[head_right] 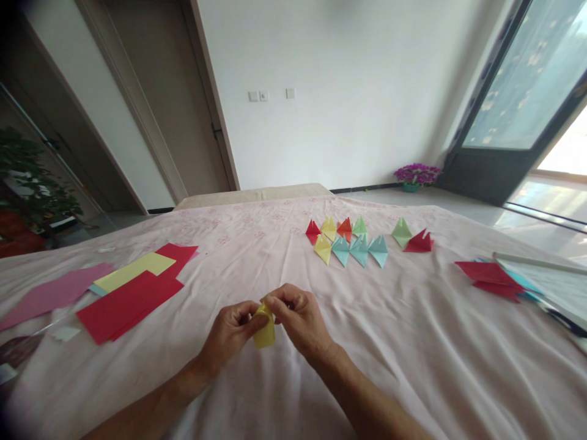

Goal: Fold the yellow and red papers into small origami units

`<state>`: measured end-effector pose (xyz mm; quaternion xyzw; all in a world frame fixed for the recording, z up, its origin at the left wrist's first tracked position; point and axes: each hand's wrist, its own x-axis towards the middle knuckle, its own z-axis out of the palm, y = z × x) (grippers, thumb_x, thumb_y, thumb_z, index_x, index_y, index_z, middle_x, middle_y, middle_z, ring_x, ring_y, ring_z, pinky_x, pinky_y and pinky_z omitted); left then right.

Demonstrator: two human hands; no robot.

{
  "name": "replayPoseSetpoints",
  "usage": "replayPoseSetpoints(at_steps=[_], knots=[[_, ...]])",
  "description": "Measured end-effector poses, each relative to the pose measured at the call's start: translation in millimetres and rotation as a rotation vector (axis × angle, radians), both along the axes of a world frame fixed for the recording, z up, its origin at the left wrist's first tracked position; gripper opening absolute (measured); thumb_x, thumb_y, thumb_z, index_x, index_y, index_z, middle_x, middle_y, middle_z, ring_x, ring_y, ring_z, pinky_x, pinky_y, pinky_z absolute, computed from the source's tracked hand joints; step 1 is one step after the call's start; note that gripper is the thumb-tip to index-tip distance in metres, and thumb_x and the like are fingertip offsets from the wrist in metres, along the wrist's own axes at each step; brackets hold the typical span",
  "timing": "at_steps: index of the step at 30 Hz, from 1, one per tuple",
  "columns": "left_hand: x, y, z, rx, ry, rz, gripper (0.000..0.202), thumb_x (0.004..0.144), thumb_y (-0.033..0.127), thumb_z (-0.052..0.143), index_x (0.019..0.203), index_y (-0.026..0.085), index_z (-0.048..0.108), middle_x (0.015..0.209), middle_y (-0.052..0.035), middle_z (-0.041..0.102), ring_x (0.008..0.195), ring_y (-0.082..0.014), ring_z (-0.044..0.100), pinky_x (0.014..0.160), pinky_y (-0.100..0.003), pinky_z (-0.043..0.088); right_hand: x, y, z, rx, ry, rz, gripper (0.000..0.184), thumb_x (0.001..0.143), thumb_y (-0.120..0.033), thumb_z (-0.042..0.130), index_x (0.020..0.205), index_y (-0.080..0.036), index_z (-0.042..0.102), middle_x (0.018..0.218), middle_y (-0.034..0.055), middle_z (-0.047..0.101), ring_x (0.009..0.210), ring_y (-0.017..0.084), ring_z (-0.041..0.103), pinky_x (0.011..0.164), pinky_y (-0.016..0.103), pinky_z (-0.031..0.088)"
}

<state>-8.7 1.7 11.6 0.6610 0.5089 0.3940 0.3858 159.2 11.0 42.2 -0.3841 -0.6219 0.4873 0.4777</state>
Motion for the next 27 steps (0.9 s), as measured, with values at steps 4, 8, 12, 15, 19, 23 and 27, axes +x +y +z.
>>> replayPoseSetpoints(at_steps=[4,8,12,15,19,23,27], knots=[[-1.7,1.6,0.9,0.002,0.051,0.065,0.034,0.081,0.049,0.059,0.073,0.017,0.069,0.058,0.0038,0.050,0.053,-0.0096,0.039,0.050,-0.020,0.030,-1.0,4.9,-5.2,0.068,-0.076,0.046,0.027,0.080,-0.043,0.066,0.090,-0.019,0.072,0.070,0.0014,0.063,0.061,0.012,0.053,0.053,0.022,0.041],[-1.2,-0.7,-1.6,-0.009,0.047,0.076,0.034,0.078,0.050,0.062,0.070,0.017,0.068,0.057,0.0040,0.053,0.052,-0.0100,0.040,0.050,-0.021,0.030,-2.7,5.9,-14.7,0.061,-0.034,-0.016,0.022,0.079,-0.039,0.068,0.076,-0.017,0.071,0.069,0.0024,0.064,0.064,0.013,0.056,0.057,0.024,0.043],[1.5,-1.2,-6.1,-0.093,-0.086,0.043,0.035,0.070,0.051,0.070,0.069,0.017,0.067,0.060,0.0030,0.056,0.055,-0.0110,0.045,0.051,-0.021,0.033,-3.5,3.9,-12.9,0.028,0.011,-0.134,0.024,0.078,-0.038,0.068,0.067,-0.017,0.067,0.062,0.0005,0.060,0.060,0.013,0.053,0.054,0.023,0.042],[4.9,-0.4,-7.8,-0.207,-0.262,-0.060,0.038,0.067,0.051,0.073,0.072,0.014,0.066,0.063,0.0009,0.060,0.057,-0.0113,0.049,0.053,-0.021,0.034,-3.3,4.1,-9.5,-0.016,0.053,-0.186,0.027,0.078,-0.042,0.067,0.066,-0.017,0.065,0.058,-0.0008,0.058,0.054,0.012,0.050,0.050,0.023,0.041],[9.3,-0.9,-6.8,-0.294,-0.366,-0.089,0.043,0.073,0.054,0.068,0.077,0.011,0.068,0.063,-0.0037,0.065,0.055,-0.0123,0.054,0.051,-0.021,0.034,-1.6,7.8,-14.6,-0.045,0.069,-0.225,0.031,0.080,-0.047,0.064,0.070,-0.017,0.063,0.055,-0.0025,0.055,0.048,0.010,0.047,0.046,0.022,0.038],[11.3,-3.1,-5.1,-0.213,-0.353,-0.054,0.041,0.075,0.051,0.068,0.075,0.011,0.067,0.062,-0.0037,0.065,0.052,-0.0114,0.054,0.047,-0.021,0.035,-0.9,10.0,-21.8,-0.029,0.110,-0.252,0.031,0.081,-0.047,0.063,0.073,-0.017,0.063,0.055,-0.0035,0.052,0.047,0.009,0.044,0.044,0.020,0.036],[12.4,-6.2,-4.1,-0.101,-0.312,-0.036,0.039,0.079,0.050,0.065,0.071,0.012,0.065,0.060,-0.0027,0.064,0.051,-0.0109,0.055,0.049,-0.021,0.040,-3.4,9.8,-21.7,-0.036,0.180,-0.241,0.030,0.081,-0.046,0.063,0.073,-0.017,0.063,0.056,-0.0035,0.052,0.047,0.009,0.044,0.044,0.020,0.035]])
